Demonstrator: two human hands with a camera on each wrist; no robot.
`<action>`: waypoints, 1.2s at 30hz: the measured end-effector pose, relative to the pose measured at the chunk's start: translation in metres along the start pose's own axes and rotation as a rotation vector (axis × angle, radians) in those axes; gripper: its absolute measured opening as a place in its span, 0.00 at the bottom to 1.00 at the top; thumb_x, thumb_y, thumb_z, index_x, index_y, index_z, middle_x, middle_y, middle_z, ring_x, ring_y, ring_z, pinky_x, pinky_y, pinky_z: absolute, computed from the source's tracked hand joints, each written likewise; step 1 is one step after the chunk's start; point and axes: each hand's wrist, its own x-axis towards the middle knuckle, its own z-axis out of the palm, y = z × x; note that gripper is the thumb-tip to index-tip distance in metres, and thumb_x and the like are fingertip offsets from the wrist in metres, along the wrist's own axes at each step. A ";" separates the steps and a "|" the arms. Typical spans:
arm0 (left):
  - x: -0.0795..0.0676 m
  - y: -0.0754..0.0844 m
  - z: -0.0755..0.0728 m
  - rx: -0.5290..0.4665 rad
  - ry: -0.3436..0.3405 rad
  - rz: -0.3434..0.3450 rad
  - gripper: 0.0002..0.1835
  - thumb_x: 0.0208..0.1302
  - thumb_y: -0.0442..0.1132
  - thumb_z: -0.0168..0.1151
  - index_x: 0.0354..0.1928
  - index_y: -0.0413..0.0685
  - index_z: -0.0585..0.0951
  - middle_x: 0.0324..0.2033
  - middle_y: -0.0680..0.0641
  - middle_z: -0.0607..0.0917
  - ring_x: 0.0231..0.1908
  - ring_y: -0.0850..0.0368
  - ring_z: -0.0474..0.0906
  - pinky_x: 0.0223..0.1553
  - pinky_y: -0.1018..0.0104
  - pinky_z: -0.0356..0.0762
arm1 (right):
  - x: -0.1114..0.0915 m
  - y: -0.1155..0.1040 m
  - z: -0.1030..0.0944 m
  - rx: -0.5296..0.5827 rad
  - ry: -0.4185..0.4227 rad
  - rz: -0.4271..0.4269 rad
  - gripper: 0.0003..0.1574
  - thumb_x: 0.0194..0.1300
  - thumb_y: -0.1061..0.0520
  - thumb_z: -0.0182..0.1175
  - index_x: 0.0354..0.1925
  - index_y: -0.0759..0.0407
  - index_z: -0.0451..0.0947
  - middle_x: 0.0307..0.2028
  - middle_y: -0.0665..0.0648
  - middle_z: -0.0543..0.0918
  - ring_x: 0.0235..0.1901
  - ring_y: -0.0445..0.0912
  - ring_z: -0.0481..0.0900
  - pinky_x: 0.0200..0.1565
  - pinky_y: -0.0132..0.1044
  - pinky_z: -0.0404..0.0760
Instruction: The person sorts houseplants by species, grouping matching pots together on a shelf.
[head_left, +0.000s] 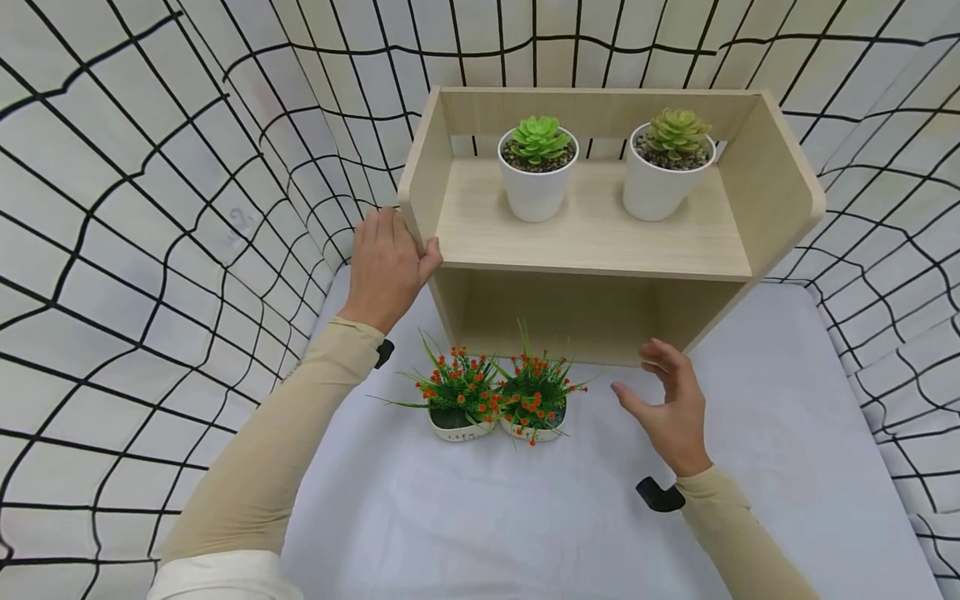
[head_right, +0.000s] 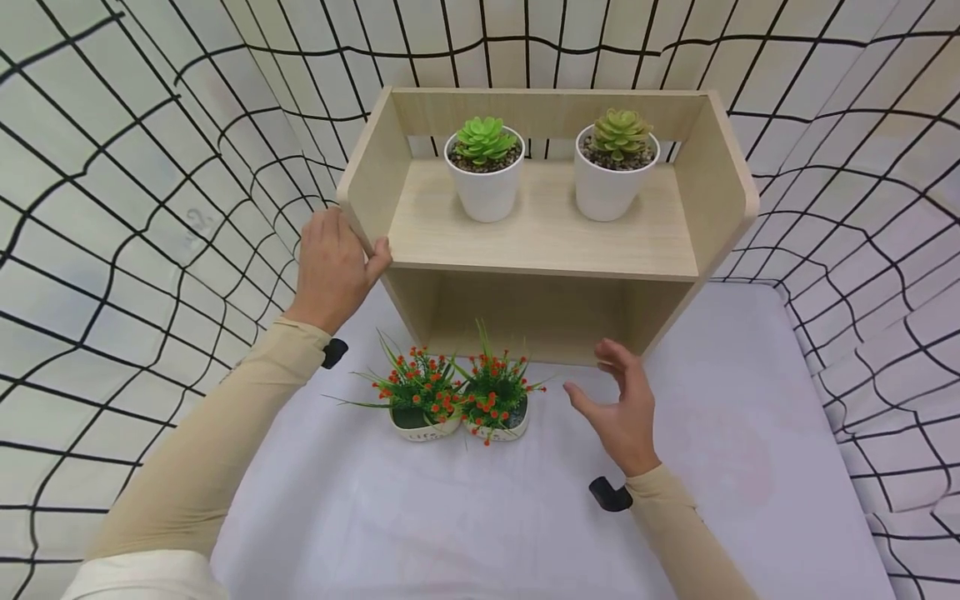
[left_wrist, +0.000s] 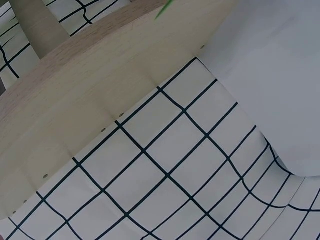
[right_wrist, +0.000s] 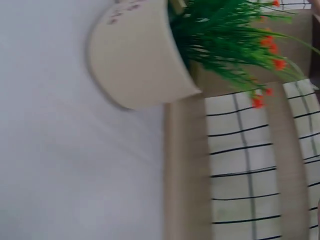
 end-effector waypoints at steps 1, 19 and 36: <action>0.000 0.000 0.000 0.003 -0.003 0.001 0.22 0.70 0.49 0.46 0.37 0.31 0.71 0.32 0.36 0.74 0.32 0.43 0.64 0.36 0.53 0.66 | -0.005 0.003 0.002 0.010 -0.011 0.029 0.48 0.39 0.79 0.71 0.61 0.75 0.66 0.54 0.54 0.77 0.55 0.40 0.77 0.57 0.27 0.76; 0.001 0.002 -0.002 0.004 -0.001 -0.006 0.21 0.70 0.47 0.46 0.36 0.31 0.71 0.31 0.36 0.73 0.32 0.44 0.64 0.36 0.53 0.66 | -0.064 0.054 0.049 0.016 -0.271 0.298 0.55 0.43 0.60 0.78 0.66 0.62 0.63 0.60 0.62 0.73 0.59 0.58 0.75 0.59 0.47 0.76; 0.000 0.001 -0.003 0.028 -0.027 -0.001 0.21 0.71 0.48 0.45 0.38 0.32 0.71 0.33 0.36 0.74 0.33 0.43 0.65 0.39 0.53 0.67 | -0.090 0.086 0.090 -0.074 -0.282 0.423 0.55 0.43 0.48 0.78 0.66 0.51 0.63 0.61 0.53 0.71 0.58 0.47 0.75 0.63 0.44 0.73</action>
